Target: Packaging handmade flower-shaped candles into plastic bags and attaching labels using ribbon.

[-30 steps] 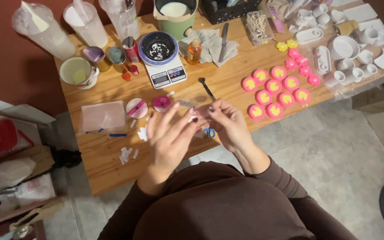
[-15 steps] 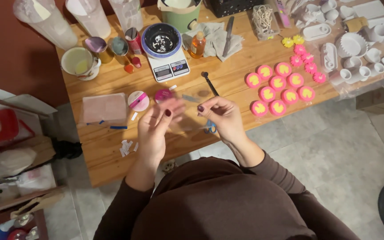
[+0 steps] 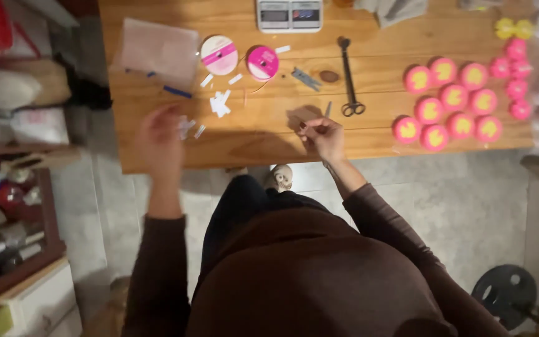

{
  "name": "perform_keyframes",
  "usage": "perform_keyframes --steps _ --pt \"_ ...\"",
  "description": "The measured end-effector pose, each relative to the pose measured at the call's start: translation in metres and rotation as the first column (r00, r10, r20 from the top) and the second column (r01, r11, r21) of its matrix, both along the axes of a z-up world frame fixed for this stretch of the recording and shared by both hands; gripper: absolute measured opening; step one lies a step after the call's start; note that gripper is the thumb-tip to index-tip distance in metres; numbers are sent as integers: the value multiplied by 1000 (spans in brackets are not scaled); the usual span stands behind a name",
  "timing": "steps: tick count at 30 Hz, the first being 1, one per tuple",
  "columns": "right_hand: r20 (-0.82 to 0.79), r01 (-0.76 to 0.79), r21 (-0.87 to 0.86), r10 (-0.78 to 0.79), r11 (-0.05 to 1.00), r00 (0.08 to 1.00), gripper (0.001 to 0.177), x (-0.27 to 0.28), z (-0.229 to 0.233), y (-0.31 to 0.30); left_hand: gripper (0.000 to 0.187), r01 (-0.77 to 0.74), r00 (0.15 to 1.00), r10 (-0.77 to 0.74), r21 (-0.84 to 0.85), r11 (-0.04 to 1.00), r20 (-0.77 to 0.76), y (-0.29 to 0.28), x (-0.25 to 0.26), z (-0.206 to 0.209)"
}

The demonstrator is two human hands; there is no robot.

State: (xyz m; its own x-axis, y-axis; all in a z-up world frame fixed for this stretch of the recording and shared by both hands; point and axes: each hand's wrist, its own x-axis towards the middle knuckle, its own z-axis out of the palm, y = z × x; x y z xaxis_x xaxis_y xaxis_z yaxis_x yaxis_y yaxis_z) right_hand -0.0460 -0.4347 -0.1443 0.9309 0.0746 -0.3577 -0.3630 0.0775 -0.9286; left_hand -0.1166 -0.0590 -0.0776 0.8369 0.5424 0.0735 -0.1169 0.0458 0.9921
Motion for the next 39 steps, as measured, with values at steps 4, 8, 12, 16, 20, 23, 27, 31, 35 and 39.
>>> perform_keyframes --steps 4,8,12,16,20,23,27,31,35,39 --pt "263 -23 -273 98 962 960 5 -3 -28 9 8 -204 968 240 330 922 -71 55 -53 -16" --pt "386 201 -790 214 579 897 25 -1 -1 29 10 134 968 -21 443 886 -250 51 -46 -51" --pt "588 508 -787 180 349 788 69 -15 53 62 15 265 963 -190 790 553 -190 25 -9 -18" --pt "470 323 -790 176 521 865 30 -22 5 91 12 341 936 -299 694 634 -186 36 -1 -23" --pt "127 -295 -558 431 776 893 20 -14 -16 169 13 415 907 -280 560 717 -314 42 0 -37" --pt "-59 -421 -427 440 800 896 22 -4 -34 197 15 384 923 -256 658 648 -287 39 5 -32" --pt "-29 -406 -677 529 614 848 24 5 -23 218 23 368 930 -240 724 583 -280 41 10 -37" --pt "6 -369 -654 493 660 870 24 3 -14 222 22 356 933 -277 706 612 -230 41 10 -24" --pt "101 -317 -473 407 822 908 15 0 32 211 29 258 941 -338 692 674 -22 25 8 2" --pt "221 -229 -102 247 968 944 8 -10 111 185 34 350 921 -385 548 760 -55 -3 6 62"
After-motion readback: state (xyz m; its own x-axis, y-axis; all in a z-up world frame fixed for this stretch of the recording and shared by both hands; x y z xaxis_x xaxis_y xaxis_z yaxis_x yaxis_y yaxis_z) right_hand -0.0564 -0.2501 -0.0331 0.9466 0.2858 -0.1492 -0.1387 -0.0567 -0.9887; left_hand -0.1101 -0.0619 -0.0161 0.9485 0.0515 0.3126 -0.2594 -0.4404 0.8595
